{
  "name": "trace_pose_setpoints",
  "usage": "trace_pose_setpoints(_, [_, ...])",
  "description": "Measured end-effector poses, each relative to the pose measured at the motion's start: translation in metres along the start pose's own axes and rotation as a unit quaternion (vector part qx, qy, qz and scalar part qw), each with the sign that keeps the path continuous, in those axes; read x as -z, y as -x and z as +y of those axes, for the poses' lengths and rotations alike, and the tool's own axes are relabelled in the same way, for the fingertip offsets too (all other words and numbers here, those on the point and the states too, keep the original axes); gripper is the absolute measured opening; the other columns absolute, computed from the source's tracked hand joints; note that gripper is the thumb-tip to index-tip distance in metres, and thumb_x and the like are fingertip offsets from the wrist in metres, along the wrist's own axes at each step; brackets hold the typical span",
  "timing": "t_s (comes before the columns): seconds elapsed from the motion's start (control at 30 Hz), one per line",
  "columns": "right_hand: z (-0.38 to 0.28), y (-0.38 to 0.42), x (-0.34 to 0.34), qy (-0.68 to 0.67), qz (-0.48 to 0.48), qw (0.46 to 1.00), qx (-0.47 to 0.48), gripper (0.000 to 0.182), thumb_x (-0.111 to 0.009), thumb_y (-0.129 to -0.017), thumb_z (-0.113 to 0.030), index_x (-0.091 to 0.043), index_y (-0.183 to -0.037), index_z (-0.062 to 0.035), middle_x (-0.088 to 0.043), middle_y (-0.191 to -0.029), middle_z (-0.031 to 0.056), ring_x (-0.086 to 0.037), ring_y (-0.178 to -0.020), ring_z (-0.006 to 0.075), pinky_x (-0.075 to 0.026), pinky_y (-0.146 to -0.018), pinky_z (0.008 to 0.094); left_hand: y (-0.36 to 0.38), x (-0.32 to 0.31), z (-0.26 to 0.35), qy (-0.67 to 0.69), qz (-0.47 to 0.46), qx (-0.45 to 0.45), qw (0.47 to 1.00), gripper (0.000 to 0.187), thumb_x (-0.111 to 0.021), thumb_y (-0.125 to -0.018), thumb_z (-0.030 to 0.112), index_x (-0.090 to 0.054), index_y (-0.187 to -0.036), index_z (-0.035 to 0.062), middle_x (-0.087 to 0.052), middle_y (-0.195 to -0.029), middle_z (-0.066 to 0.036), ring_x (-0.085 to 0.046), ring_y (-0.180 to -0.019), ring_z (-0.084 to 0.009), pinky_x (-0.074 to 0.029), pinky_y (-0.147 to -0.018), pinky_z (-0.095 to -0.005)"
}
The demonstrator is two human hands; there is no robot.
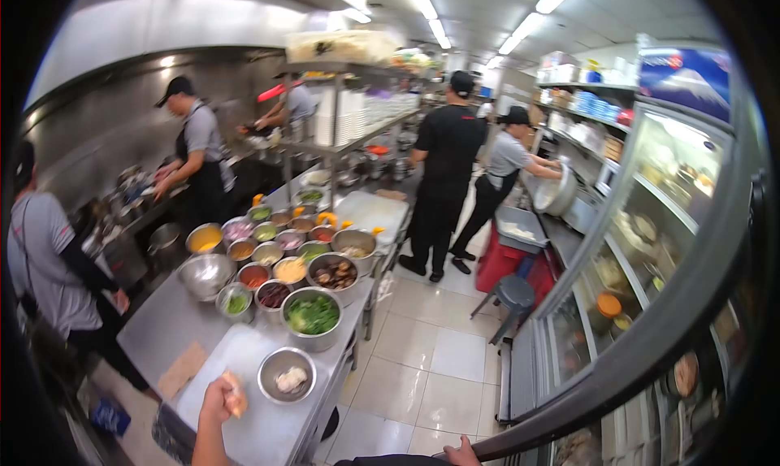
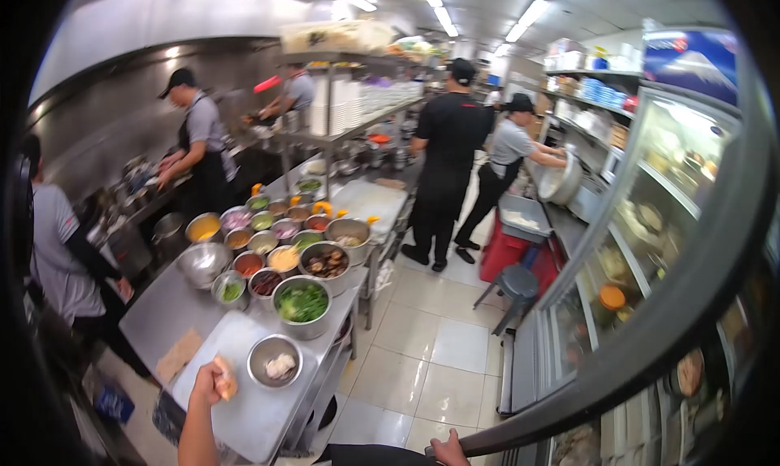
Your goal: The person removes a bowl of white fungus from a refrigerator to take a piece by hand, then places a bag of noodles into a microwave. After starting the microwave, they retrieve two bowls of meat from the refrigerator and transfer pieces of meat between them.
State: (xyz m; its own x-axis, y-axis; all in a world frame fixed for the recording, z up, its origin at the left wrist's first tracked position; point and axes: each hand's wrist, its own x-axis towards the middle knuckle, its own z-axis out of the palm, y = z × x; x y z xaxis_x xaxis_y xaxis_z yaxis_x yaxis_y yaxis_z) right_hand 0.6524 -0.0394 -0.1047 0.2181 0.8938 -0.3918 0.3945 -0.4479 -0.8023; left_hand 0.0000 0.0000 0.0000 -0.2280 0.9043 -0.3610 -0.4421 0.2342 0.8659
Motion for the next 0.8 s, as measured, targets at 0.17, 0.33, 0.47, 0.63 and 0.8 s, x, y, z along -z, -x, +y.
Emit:
trace_pose_setpoints(0.17, [-0.043, -0.007, 0.03, -0.236, -0.04, 0.952, -0.189, 0.079, -0.053, -0.094, -0.039, -0.007, -0.152, -0.0119, -0.018, -0.152, 0.022, -0.048, -0.12, 0.0432, -0.052, -0.082, 0.0558, 0.019, -0.087, 0.021, 0.088, 0.02, 0.101, 0.991, 0.057, -0.051, -0.088, 0.061, -0.061, -0.095, 0.0054, -0.062, -0.077, -0.011, -0.062, -0.064, -0.0285, -0.056, -0.062, -0.043])
trace_pose_setpoints(0.33, [-0.046, 0.004, 0.02, -0.277, 0.015, 0.925, -0.26, 0.062, -0.049, -0.094, -0.044, -0.033, -0.145, -0.0135, -0.053, -0.123, 0.0249, -0.063, -0.09, 0.04, -0.052, -0.076, 0.0446, -0.009, -0.077, 0.005, -0.153, -0.063, 0.189, 0.968, 0.054, -0.046, -0.096, 0.05, -0.063, -0.104, -0.0004, -0.069, -0.09, -0.014, -0.067, -0.08, -0.026, -0.056, -0.07, -0.0403])
trace_pose_setpoints(0.47, [-0.042, 0.018, 0.026, -0.228, 0.024, 0.947, -0.226, 0.058, -0.049, -0.093, -0.043, -0.036, -0.141, -0.0123, -0.054, -0.121, 0.0248, -0.063, -0.091, 0.0402, -0.051, -0.076, 0.0449, -0.014, -0.098, 0.012, -0.197, -0.091, 0.225, 0.95, 0.053, -0.043, -0.099, 0.046, -0.06, -0.107, -0.0032, -0.069, -0.087, -0.014, -0.068, -0.072, -0.0255, -0.057, -0.066, -0.0394])
trace_pose_setpoints(0.63, [0.004, 0.05, 0.057, -0.153, 0.061, 0.969, -0.186, 0.053, -0.05, -0.093, -0.041, -0.041, -0.135, -0.0103, -0.056, -0.118, 0.0248, -0.063, -0.092, 0.0404, -0.051, -0.077, 0.0456, -0.009, -0.114, 0.021, -0.169, -0.121, 0.284, 0.936, 0.041, -0.051, -0.096, 0.037, -0.061, -0.101, -0.0029, -0.069, -0.083, -0.012, -0.067, -0.07, -0.0254, -0.056, -0.064, -0.0395])
trace_pose_setpoints(0.8, [0.077, 0.098, 0.085, -0.08, 0.1, 0.978, -0.162, 0.048, -0.051, -0.092, -0.039, -0.046, -0.129, -0.0082, -0.058, -0.115, 0.0247, -0.063, -0.092, 0.0406, -0.05, -0.078, 0.0462, 0.011, -0.134, 0.026, -0.072, -0.125, 0.361, 0.921, 0.042, -0.047, -0.096, 0.042, -0.062, -0.09, 0.0027, -0.062, -0.067, -0.006, -0.058, -0.05, -0.0188, -0.049, -0.043, -0.0306])
